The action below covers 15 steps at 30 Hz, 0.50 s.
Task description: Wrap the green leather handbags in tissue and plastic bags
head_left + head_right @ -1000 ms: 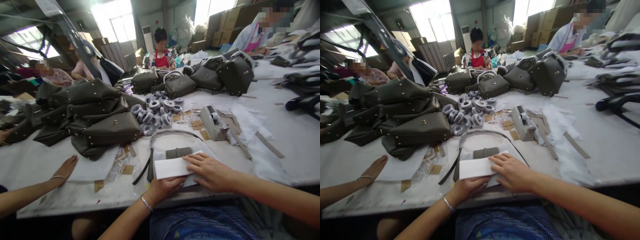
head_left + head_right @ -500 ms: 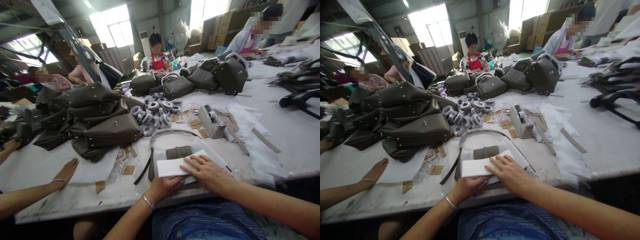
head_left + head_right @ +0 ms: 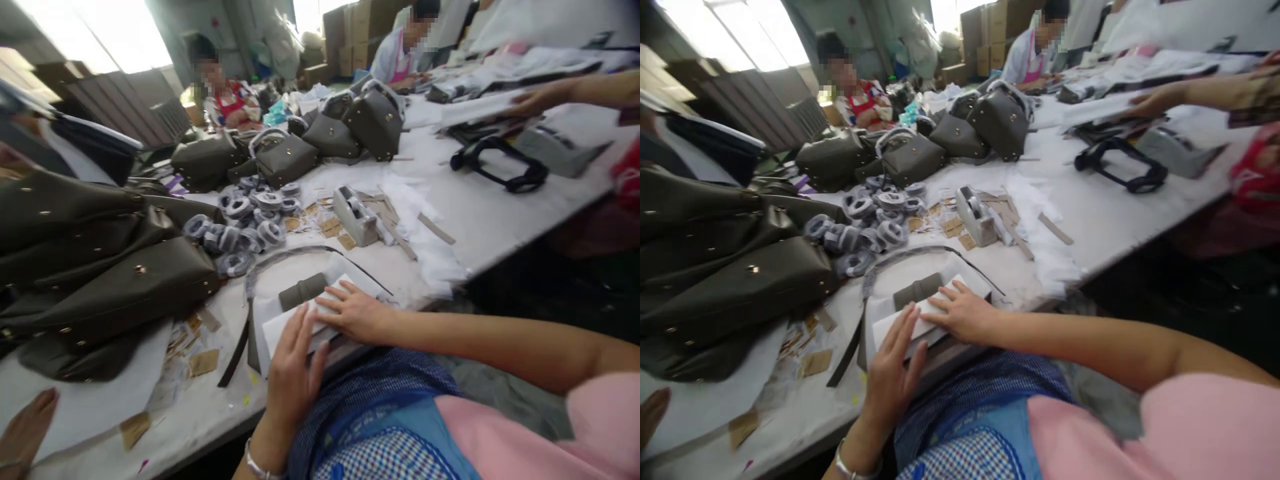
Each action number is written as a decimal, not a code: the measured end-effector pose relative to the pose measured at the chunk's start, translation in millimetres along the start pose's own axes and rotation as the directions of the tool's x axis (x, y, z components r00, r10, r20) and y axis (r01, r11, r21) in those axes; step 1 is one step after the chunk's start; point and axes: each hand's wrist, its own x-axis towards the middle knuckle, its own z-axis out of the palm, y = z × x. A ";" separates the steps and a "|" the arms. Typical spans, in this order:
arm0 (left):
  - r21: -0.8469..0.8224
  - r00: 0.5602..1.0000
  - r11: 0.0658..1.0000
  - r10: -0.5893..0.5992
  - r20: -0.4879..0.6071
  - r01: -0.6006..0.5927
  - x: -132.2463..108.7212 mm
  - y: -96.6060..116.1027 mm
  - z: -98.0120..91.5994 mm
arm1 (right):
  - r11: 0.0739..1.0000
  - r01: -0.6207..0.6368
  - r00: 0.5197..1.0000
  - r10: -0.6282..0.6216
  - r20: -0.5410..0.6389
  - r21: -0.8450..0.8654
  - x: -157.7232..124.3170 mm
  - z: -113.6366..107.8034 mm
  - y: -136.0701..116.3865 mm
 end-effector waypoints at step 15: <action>0.327 0.999 0.945 0.023 0.028 -0.031 -18.4 -17.2 55.0 | 0.141 -0.670 0.058 0.989 -0.139 0.728 -277.6 81.0 61.0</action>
